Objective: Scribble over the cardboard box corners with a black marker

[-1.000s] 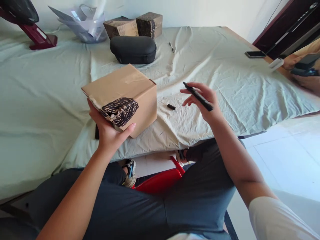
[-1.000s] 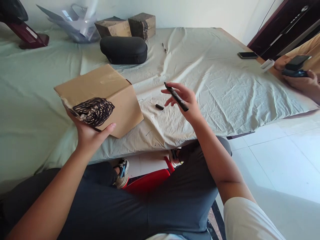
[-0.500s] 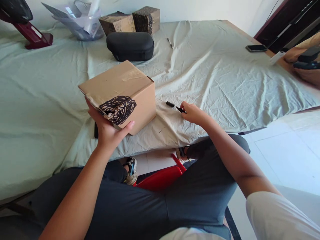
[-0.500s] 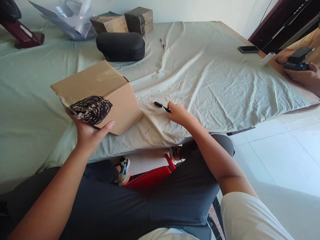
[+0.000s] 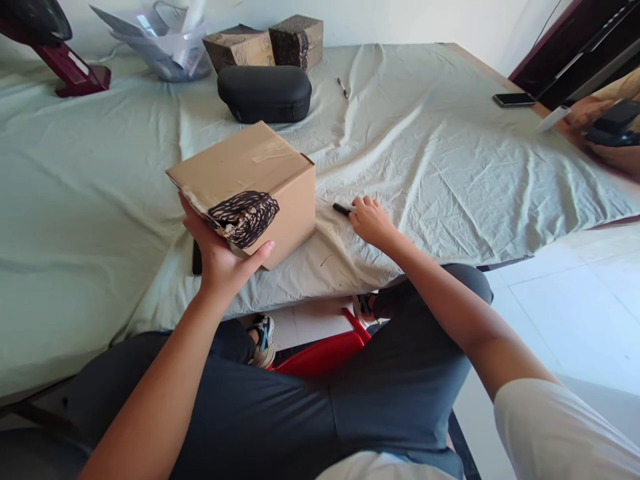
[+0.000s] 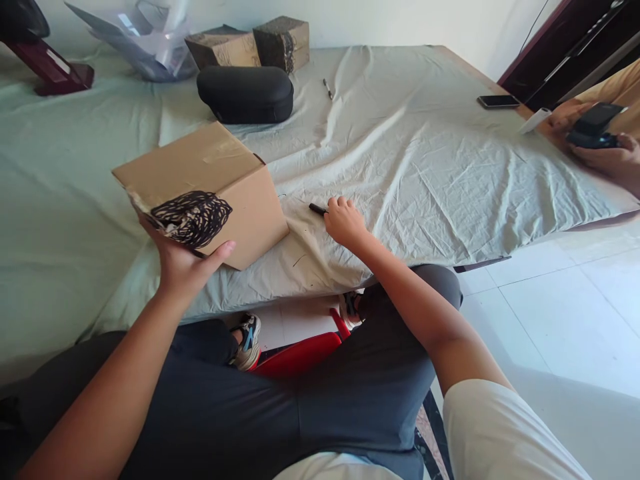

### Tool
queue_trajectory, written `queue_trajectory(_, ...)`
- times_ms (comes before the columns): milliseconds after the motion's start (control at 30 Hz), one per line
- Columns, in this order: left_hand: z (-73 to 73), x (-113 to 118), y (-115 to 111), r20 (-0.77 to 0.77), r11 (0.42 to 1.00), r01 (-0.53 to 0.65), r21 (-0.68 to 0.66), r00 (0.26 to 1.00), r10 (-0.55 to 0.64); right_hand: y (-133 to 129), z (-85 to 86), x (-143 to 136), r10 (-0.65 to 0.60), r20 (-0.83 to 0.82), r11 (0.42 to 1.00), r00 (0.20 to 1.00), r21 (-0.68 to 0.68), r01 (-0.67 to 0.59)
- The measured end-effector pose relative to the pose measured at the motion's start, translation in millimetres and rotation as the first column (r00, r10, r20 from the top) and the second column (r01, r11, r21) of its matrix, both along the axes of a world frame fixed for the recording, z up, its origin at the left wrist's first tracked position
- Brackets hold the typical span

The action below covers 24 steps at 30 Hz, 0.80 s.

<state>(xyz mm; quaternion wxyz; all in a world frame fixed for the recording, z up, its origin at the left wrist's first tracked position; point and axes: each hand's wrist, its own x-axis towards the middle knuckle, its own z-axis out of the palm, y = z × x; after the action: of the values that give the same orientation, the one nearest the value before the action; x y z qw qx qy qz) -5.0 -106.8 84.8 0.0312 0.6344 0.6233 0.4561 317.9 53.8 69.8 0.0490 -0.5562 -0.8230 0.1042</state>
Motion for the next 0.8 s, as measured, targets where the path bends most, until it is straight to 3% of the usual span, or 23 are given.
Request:
queue_trajectory(133, 0.7, 7.0, 0.8, 0.021, 0.995, -0.060, 0.084, 0.998, 0.059, -6.7, -10.1, -17.8, -0.010, 0.024, 0.994, 1.000, 0.110, 0.008)
queue_trajectory(267, 0.5, 9.4, 2.7, 0.088, 0.995, -0.063, 0.077, 0.995, 0.056, -5.8, -14.4, -27.4, -0.002, 0.026, 0.994, 1.000, 0.107, 0.000)
queue_trajectory(367, -2.6, 8.1, 4.6, 0.084, 0.992, -0.070, 0.101, 0.995, 0.061, -1.8, -13.0, -25.6, 0.003, -0.092, 0.996, 0.996, 0.092, 0.006)
queue_trajectory(433, -5.0, 7.2, 5.8, 0.076, 0.989, -0.082, 0.120, 0.994, 0.073, 0.9, -10.1, -21.0, -0.011, -0.271, 0.995, 0.963, 0.092, 0.037)
queue_trajectory(500, -6.5, 7.0, 6.6, 0.068, 0.988, -0.091, 0.124, 0.994, 0.083, 3.8, -5.7, -15.8, -0.043, -0.511, 0.994, 0.859, 0.064, 0.088)
queue_trajectory(533, -6.7, 7.2, 6.8, 0.066, 0.988, -0.091, 0.124, 0.994, 0.084, 5.4, -2.9, -13.6, -0.072, -0.638, 0.994, 0.767, 0.016, 0.107)
queue_trajectory(600, -6.7, 7.8, 6.8, 0.067, 0.988, -0.089, 0.126, 0.994, 0.081, 9.1, 4.1, -10.9, -0.140, -0.846, 0.990, 0.514, -0.121, 0.071)
queue_trajectory(700, -6.7, 8.4, 6.5, 0.078, 0.989, -0.087, 0.116, 0.994, 0.078, 14.6, 16.7, -10.7, -0.227, -0.960, 0.964, 0.162, -0.245, -0.105)
queue_trajectory(733, -7.0, 8.2, 6.5, 0.079, 0.990, -0.090, 0.107, 0.993, 0.082, 16.0, 20.8, -11.1, -0.241, -0.966, 0.957, 0.098, -0.253, -0.144)
queue_trajectory(800, -8.4, 7.2, 7.0, 0.076, 0.991, -0.094, 0.099, 0.993, 0.087, 18.0, 27.4, -11.5, -0.266, -0.962, 0.948, 0.055, -0.272, -0.168)
